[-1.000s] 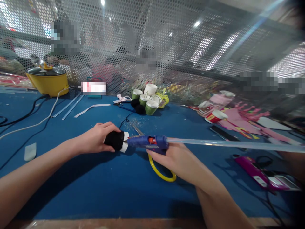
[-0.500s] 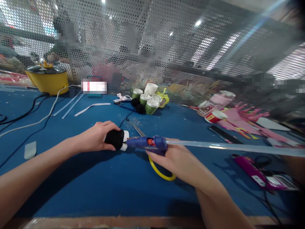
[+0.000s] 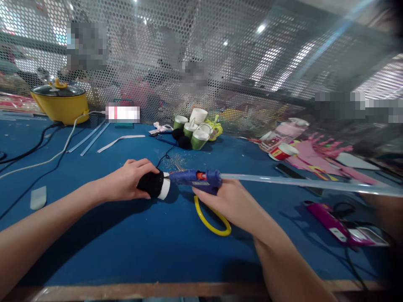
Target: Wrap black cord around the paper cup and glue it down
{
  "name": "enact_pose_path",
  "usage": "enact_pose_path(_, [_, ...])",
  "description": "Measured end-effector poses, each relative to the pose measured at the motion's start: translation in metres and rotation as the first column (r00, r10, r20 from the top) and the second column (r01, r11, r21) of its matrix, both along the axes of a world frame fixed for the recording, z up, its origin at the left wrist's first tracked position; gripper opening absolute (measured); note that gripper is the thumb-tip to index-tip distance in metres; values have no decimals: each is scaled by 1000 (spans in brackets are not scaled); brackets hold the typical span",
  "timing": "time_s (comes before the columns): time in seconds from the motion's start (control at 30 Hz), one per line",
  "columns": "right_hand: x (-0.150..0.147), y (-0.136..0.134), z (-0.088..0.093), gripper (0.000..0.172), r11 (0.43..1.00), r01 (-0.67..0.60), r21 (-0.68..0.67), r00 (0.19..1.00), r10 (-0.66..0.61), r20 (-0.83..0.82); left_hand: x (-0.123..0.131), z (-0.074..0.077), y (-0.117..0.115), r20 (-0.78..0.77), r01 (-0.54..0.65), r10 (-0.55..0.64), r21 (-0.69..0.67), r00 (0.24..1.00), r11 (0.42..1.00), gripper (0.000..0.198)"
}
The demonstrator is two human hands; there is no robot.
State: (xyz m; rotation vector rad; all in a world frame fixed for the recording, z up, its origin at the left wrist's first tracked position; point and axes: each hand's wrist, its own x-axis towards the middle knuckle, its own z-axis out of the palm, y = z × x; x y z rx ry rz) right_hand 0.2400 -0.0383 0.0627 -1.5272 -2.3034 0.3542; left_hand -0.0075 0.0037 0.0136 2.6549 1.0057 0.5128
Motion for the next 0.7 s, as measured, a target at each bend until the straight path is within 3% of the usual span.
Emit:
enact_pose_path(0.5, [1, 5, -3, 30, 1000, -8, -11, 999, 8, -46, 0, 0, -2, -6, 14, -14, 37, 1000, 999, 50])
enact_pose_path(0.7, [-1, 8, -5, 22, 1000, 12, -16, 998, -13, -63, 0, 1, -2, -6, 20, -20, 32, 1000, 999, 47])
